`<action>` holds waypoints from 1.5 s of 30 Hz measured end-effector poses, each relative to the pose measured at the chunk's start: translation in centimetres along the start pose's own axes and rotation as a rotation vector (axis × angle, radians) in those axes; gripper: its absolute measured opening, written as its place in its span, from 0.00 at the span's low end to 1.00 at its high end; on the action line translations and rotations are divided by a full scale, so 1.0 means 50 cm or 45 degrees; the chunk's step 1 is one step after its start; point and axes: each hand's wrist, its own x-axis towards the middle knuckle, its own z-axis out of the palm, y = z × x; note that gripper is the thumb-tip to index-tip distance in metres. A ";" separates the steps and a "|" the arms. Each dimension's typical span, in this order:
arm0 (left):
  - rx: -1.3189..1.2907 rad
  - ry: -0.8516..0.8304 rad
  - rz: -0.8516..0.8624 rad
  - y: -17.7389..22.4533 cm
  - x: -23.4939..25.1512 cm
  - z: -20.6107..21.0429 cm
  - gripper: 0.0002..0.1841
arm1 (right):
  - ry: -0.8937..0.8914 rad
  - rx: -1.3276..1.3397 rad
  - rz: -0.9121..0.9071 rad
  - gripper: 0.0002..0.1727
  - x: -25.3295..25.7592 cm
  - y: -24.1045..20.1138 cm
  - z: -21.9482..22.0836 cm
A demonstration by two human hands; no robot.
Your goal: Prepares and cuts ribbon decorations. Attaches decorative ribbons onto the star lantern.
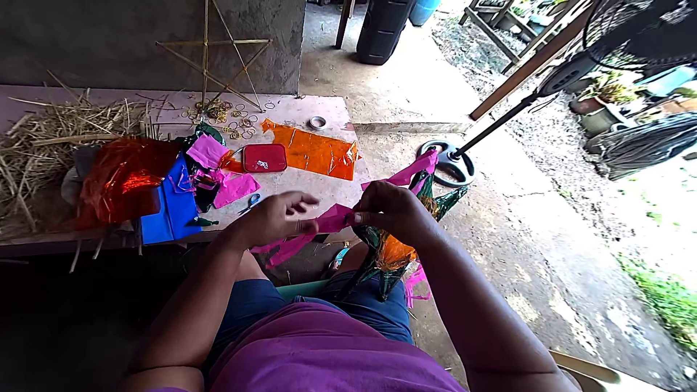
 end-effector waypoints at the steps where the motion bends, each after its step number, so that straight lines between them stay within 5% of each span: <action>1: 0.009 0.091 0.109 -0.002 0.014 0.002 0.22 | -0.011 0.000 -0.011 0.12 -0.001 0.000 0.002; 7: -0.059 -0.011 0.268 0.031 0.067 0.045 0.06 | -0.012 -0.025 0.016 0.12 -0.015 -0.015 0.015; 15: 0.237 0.367 0.501 0.040 0.034 0.065 0.02 | 0.083 -0.004 -0.097 0.10 -0.043 -0.010 0.014; 19: 0.276 0.355 0.432 0.038 0.002 0.062 0.05 | 0.101 0.001 -0.207 0.09 -0.049 0.005 0.016; 24: 0.136 -0.247 0.144 0.030 -0.020 0.019 0.13 | 0.097 0.007 -0.291 0.08 -0.060 0.010 0.023; 28: -0.012 0.062 0.061 0.049 0.009 0.033 0.09 | 0.129 -0.074 -0.329 0.08 -0.072 0.009 0.039; 37: -0.841 -0.203 -0.272 0.071 0.028 0.079 0.10 | 0.181 -0.161 -0.420 0.08 -0.086 0.011 0.057; 45: -1.150 -0.219 -0.440 0.065 0.028 0.090 0.13 | 0.227 -0.200 -0.469 0.09 -0.090 0.014 0.067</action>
